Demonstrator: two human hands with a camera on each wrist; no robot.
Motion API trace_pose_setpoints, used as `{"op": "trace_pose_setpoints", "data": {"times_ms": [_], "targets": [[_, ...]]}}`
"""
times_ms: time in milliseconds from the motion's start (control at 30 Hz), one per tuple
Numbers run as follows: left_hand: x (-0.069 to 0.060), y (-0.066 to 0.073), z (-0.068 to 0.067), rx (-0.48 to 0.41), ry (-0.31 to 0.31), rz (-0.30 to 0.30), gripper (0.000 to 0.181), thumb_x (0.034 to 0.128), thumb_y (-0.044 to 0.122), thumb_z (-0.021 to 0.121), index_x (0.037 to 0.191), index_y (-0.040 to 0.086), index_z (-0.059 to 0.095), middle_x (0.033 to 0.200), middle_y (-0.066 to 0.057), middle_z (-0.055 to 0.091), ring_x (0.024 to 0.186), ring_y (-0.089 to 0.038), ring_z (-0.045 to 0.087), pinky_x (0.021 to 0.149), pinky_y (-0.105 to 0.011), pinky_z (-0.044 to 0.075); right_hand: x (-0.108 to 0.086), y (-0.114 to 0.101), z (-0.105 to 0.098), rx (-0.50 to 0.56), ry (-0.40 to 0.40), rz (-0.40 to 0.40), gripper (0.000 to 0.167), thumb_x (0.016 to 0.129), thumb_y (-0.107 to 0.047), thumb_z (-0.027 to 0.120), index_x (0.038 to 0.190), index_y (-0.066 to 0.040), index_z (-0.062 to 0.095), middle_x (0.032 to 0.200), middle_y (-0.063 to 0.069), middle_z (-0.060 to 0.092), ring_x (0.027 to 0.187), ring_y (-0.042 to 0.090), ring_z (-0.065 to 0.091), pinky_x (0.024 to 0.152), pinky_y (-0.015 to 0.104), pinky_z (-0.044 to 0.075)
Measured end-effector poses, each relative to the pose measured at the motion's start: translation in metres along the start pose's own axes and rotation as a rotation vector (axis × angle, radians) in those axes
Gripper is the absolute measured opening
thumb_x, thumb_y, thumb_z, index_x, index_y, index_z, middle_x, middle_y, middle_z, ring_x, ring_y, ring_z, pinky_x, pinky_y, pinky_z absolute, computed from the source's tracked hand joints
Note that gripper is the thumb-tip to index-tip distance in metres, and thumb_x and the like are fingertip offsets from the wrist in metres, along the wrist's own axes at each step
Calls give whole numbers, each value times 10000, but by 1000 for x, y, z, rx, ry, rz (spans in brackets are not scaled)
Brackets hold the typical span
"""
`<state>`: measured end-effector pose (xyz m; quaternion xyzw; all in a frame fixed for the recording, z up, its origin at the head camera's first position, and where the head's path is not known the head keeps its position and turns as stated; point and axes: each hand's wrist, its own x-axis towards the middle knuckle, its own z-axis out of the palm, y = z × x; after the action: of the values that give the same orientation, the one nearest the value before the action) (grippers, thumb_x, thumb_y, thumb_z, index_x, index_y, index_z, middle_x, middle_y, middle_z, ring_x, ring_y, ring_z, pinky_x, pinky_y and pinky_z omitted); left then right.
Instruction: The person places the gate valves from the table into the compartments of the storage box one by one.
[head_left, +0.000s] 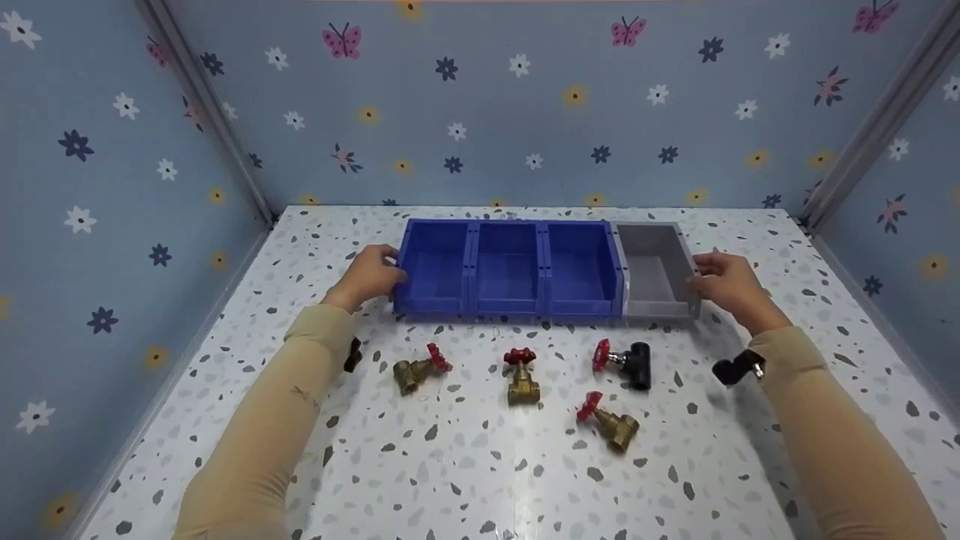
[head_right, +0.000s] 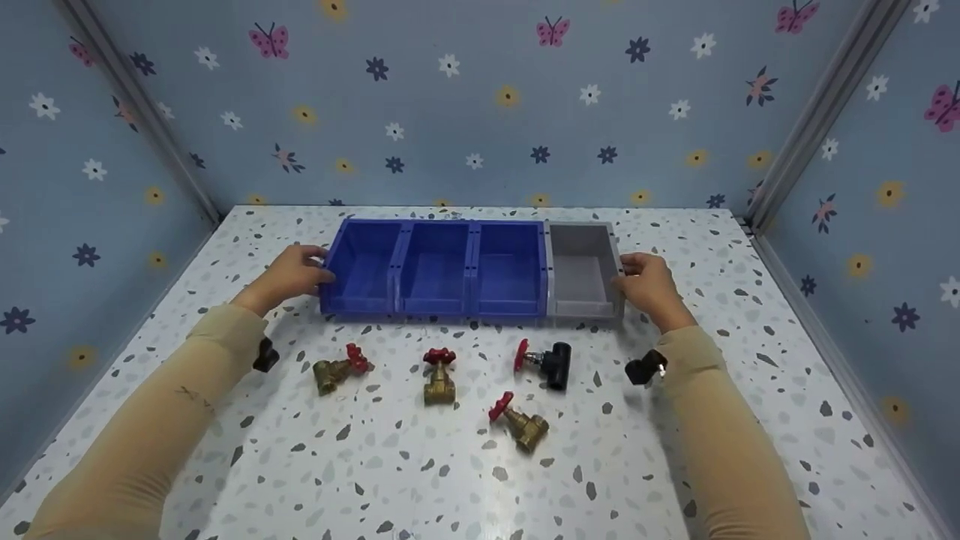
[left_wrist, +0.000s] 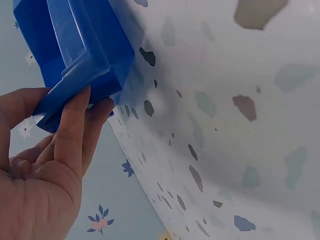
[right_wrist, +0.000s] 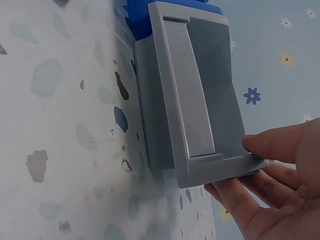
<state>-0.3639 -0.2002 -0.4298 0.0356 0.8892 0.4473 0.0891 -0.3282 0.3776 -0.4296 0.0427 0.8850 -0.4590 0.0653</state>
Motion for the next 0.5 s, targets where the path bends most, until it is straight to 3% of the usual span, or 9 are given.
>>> {"op": "trace_pose_setpoints", "data": {"times_ms": [100, 200, 333, 500], "targets": [[-5, -1, -3, -11, -5, -7, 550, 947, 53, 585, 1469, -117, 556, 1229, -271, 692, 1021, -314, 731, 936, -443, 655, -3, -2, 3, -13, -2, -28, 592, 1067, -92, 601, 1603, 94, 431, 1545, 329, 542, 1317, 334, 603, 823, 123, 570], [-7, -3, -5, -8, -2, -10, 547, 948, 57, 580, 1463, -125, 561, 1271, -301, 692, 1079, -354, 741, 910, -402, 664, -6, -3, 5, -7, -11, -57, 591, 1065, -89, 606, 1592, 113, 433, 1528, 348, 544, 1182, 180, 633, 816, 118, 571], [-11, -6, -6, 18, 8, -12, 528, 961, 70, 578, 1450, -129, 564, 1241, -288, 694, 1015, -308, 740, 847, -357, 661, -7, -3, 7, 5, -16, -83, 581, 1060, -72, 611, 1577, 132, 443, 1507, 362, 553, 1008, -14, 600, 823, 125, 581], [-14, -9, -11, 40, 2, -32, 534, 959, 89, 588, 1454, -109, 564, 1220, -259, 709, 933, -228, 723, 786, -340, 630, -7, -2, 10, 5, -19, -92, 583, 1050, -72, 625, 1570, 131, 456, 1505, 361, 561, 996, -28, 602, 834, 123, 584]]}}
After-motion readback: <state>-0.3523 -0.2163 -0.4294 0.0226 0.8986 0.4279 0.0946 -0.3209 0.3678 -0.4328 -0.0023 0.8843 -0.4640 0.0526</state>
